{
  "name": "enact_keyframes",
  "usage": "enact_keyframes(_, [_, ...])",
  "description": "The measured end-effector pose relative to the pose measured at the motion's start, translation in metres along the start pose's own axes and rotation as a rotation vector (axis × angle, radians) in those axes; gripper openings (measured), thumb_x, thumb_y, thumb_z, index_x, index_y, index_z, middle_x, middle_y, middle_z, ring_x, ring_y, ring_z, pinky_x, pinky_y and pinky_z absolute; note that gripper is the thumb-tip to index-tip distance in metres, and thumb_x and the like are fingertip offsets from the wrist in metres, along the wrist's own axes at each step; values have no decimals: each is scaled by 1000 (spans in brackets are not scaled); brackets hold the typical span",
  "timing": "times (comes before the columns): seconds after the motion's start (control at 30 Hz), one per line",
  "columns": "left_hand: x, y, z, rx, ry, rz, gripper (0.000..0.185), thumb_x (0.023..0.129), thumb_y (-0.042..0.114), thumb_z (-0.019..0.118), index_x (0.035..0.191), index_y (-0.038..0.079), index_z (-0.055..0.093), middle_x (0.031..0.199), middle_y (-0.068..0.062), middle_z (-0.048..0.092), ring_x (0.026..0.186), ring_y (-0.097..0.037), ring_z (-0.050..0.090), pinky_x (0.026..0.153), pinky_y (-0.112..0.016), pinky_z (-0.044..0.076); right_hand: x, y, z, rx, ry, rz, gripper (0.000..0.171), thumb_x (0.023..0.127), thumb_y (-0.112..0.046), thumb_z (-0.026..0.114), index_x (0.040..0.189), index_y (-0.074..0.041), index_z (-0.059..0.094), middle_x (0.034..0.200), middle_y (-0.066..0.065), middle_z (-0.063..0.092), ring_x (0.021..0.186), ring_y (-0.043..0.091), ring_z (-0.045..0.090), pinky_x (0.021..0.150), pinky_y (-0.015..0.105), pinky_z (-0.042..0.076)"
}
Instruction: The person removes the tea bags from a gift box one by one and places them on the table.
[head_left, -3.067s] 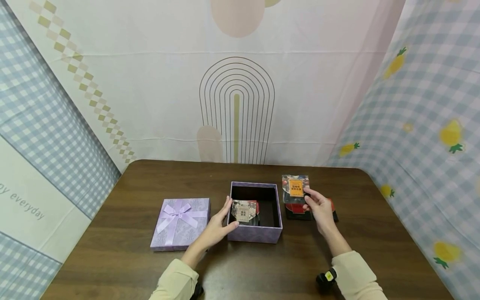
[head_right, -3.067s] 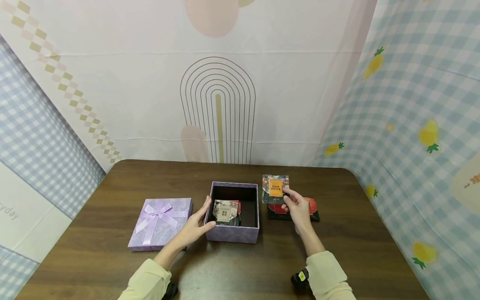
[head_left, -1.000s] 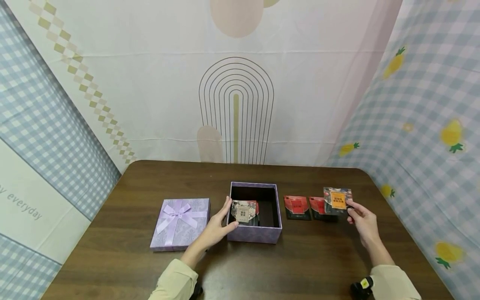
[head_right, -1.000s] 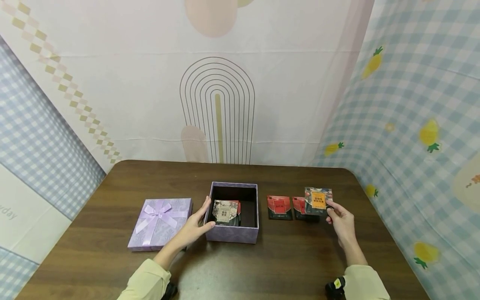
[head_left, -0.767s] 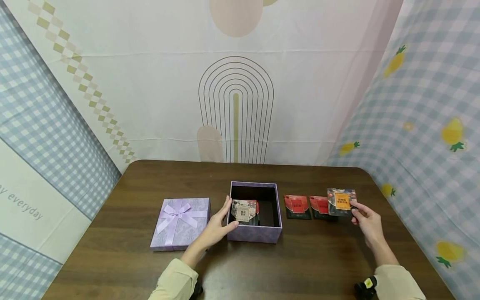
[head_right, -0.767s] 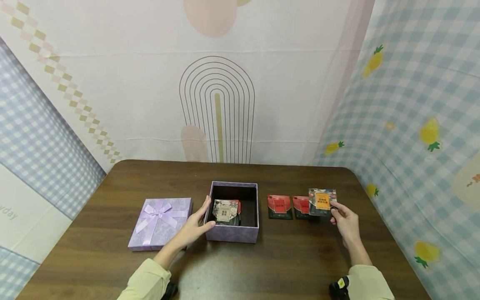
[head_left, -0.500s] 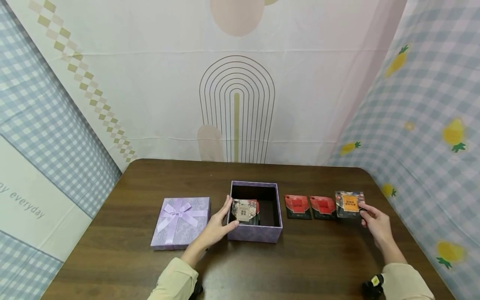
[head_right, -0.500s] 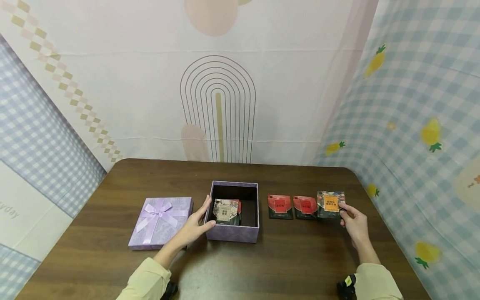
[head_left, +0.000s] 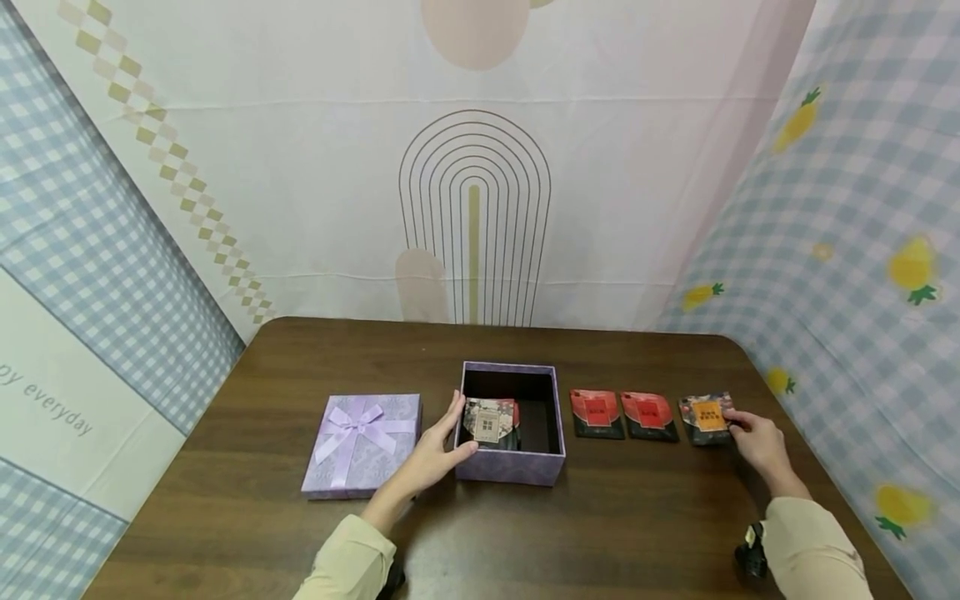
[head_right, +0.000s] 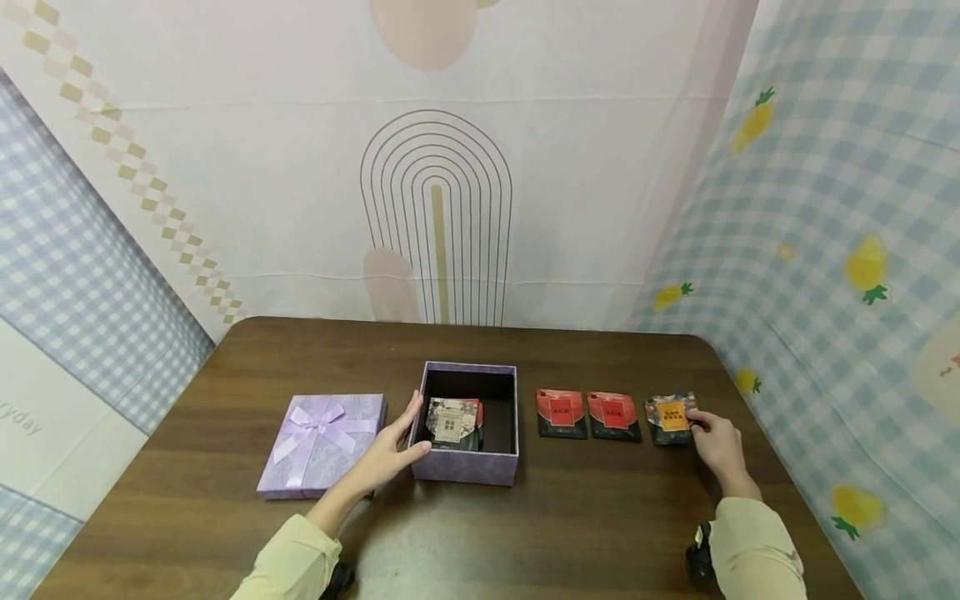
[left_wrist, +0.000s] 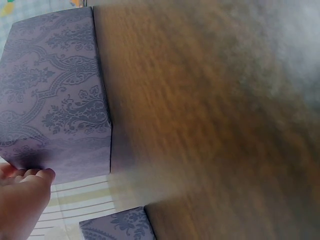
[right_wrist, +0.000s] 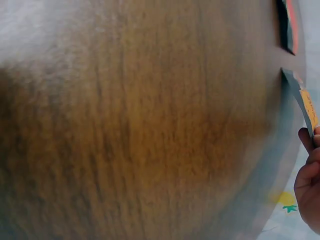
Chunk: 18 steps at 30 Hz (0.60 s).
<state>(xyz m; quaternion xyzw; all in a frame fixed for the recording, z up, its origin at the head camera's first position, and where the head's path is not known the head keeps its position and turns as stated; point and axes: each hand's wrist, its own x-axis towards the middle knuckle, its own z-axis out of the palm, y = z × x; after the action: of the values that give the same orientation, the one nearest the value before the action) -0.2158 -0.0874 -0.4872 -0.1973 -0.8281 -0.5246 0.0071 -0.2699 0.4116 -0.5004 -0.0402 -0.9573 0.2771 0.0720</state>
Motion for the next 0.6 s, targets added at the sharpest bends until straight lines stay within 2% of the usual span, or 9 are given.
enact_keyframes(0.07, [0,0,0,1,0,-11,73,85,11,62,143,-1,19,149,-19,10,135,-32,17,108,-47,16,2,2,2,-16,-16,4,31,87,-3,46,113,12,55,117,39,46,106,56,41,83,60,35])
enact_keyframes(0.27, [-1,-1,0,4,-1,-25,72,86,14,62,144,3,20,150,-14,10,135,-31,18,108,-48,16,4,7,7,-55,-27,9,33,86,-2,44,114,13,53,118,40,44,104,58,40,82,61,35])
enact_keyframes(0.6, [-1,0,0,11,-5,-16,73,86,14,61,144,2,19,150,-17,9,136,-31,17,108,-47,16,5,8,9,-108,-99,57,41,90,-9,42,126,10,44,124,43,36,106,59,37,79,62,36])
